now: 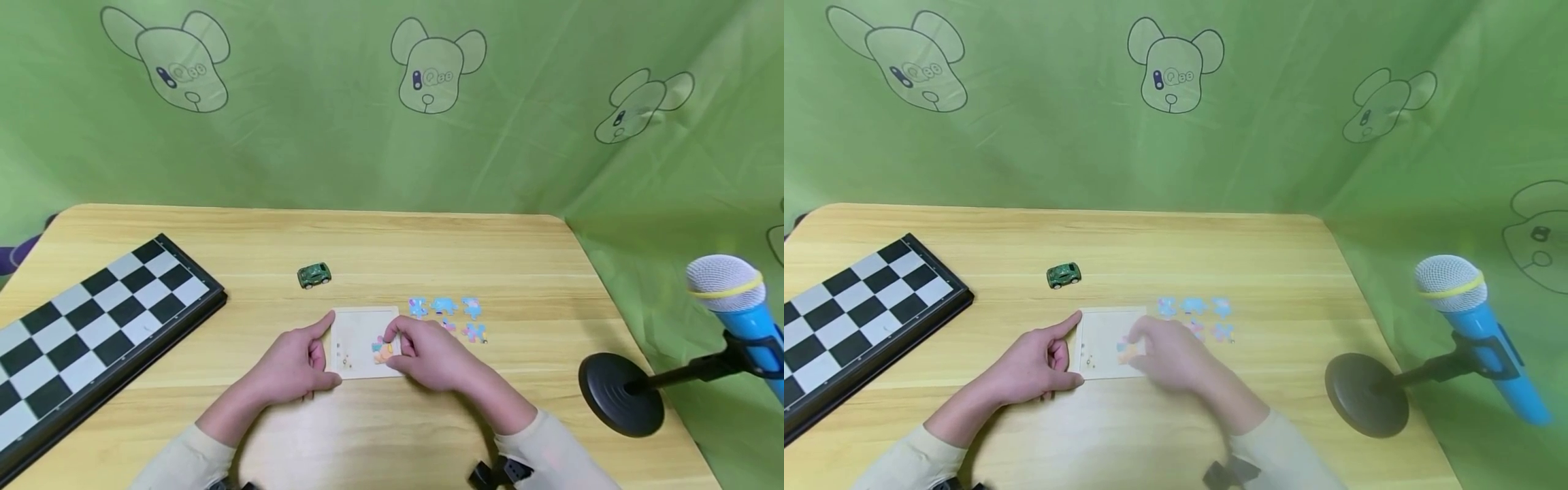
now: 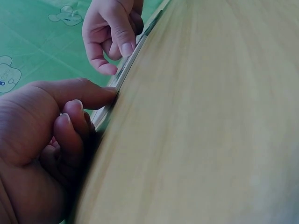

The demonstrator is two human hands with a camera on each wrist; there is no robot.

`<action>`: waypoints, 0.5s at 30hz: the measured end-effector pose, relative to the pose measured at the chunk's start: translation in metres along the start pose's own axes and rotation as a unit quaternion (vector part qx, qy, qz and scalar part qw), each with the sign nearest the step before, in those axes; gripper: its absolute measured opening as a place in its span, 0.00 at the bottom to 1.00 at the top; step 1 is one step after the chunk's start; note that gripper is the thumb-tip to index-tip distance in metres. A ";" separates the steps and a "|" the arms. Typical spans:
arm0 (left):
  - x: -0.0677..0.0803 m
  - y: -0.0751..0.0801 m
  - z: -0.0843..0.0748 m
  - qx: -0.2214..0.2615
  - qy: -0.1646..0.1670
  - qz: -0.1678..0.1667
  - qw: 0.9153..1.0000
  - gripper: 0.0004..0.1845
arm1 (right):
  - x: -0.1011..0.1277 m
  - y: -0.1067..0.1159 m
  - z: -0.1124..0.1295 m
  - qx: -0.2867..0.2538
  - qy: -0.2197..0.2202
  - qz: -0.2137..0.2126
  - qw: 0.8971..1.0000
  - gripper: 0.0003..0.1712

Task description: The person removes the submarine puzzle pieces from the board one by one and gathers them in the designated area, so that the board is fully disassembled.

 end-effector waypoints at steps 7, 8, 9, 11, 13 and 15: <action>-0.001 0.000 0.000 0.002 -0.003 0.001 1.000 0.55 | 0.012 0.010 -0.003 -0.015 0.015 -0.006 1.000 0.13; -0.001 0.000 0.000 0.002 -0.004 0.001 1.000 0.55 | 0.015 0.012 -0.004 -0.018 0.015 -0.008 1.000 0.14; -0.001 0.000 0.000 0.001 -0.003 0.001 1.000 0.55 | 0.017 0.014 -0.005 -0.022 0.016 -0.010 1.000 0.14; -0.001 0.000 0.000 -0.001 -0.003 0.001 1.000 0.56 | 0.022 0.018 -0.008 -0.029 0.017 -0.012 0.999 0.14; 0.000 0.000 0.000 -0.001 -0.002 0.002 1.000 0.56 | 0.027 0.023 -0.011 -0.034 0.021 -0.015 0.999 0.14; 0.000 0.000 0.001 -0.002 -0.001 0.002 1.000 0.56 | 0.032 0.028 -0.014 -0.038 0.022 -0.017 0.999 0.14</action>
Point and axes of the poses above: each hand's wrist, its own x-axis away from the middle knuckle, its own y-axis out of the back of the hand, z = x × y, the point moved 5 cm from there along -x, towards the middle knuckle, and after that the axes turned 2 degrees about -x, right-handed, at the moved point
